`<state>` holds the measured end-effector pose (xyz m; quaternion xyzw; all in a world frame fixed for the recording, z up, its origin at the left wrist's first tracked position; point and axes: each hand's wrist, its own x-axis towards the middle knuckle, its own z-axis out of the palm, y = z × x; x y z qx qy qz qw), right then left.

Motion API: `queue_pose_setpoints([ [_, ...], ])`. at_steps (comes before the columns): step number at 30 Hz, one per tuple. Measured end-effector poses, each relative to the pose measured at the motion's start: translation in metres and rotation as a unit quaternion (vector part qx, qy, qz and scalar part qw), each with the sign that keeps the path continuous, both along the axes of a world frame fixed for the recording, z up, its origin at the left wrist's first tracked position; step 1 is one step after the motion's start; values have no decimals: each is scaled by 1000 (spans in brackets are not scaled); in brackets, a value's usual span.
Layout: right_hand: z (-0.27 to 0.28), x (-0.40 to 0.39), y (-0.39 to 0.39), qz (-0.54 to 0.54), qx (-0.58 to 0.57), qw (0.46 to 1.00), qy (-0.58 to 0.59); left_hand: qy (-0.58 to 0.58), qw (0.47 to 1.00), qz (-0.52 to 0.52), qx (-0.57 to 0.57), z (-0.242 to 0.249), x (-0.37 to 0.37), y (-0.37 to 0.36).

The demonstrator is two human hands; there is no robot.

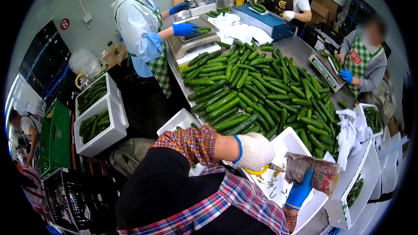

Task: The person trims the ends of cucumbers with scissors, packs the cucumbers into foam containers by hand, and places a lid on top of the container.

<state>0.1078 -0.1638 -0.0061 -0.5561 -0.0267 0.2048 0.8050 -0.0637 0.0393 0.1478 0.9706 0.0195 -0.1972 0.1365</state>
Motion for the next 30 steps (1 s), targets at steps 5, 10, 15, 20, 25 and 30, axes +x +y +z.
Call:
queue_pose_setpoints([
  [5,-8,4,4,-12,1,999,-31,-87,994,9,-63,-17,-3,6],
  [10,-3,9,-3,8,9,1000,11,-129,990,12,-49,-21,-7,8],
  [15,-14,12,-14,-63,43,996,-50,-76,995,40,-55,-23,-19,12],
  [20,27,-10,-26,-28,-15,999,-32,-84,993,-6,-80,-11,-15,-1],
  [25,20,-11,-41,-86,-14,994,-64,-99,993,7,-70,13,-68,19],
  [30,22,-25,-56,-111,-44,992,-46,-112,987,-16,-113,-3,-53,11],
])
